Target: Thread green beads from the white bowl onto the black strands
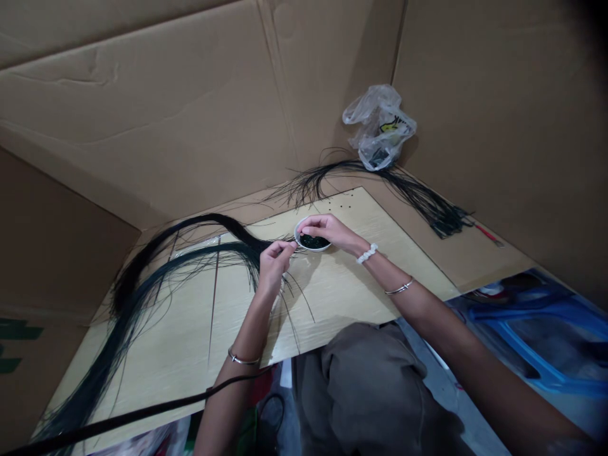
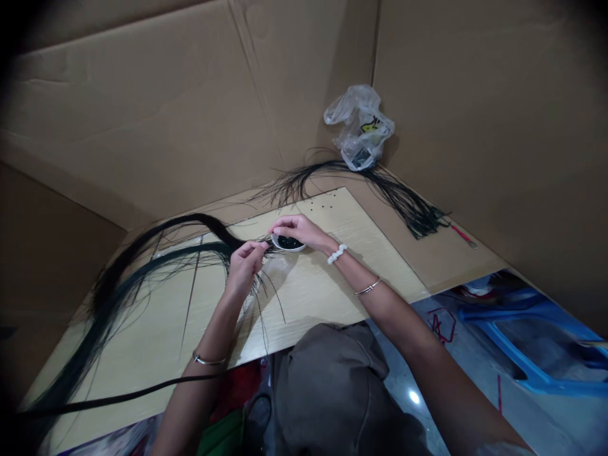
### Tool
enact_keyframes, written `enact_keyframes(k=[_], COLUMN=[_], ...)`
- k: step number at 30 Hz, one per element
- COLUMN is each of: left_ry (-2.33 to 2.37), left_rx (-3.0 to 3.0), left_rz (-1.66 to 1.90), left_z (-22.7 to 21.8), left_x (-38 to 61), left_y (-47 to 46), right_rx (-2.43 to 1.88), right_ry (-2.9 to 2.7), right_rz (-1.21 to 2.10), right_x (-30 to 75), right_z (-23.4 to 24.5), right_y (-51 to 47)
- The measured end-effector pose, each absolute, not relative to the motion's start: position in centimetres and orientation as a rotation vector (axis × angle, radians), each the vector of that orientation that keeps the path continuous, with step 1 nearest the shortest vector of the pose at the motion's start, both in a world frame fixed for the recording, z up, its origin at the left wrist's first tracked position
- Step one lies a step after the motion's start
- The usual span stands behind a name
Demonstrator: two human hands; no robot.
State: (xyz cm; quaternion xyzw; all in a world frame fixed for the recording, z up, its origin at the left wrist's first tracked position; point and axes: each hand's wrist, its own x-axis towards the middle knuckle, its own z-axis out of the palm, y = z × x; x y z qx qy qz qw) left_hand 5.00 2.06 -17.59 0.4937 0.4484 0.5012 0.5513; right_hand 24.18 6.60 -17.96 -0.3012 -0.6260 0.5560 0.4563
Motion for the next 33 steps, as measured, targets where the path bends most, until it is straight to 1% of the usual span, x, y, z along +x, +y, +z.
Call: enact_keyframes(k=[18,33], left_ry=[1.076,1.074], left_rx=[1.182,1.192], left_rz=[1.174,1.157], left_z=[-17.65,-17.86], left_x=[4.98,4.84], left_y=[2.07,2.23], right_rx=[-0.734,-0.736], right_ry=[-1.560,-1.651], right_rz=[1.369,1.300], right_x=[24.25,24.37], right_z=[-18.23,-18.54], right_y=[6.77,6.98])
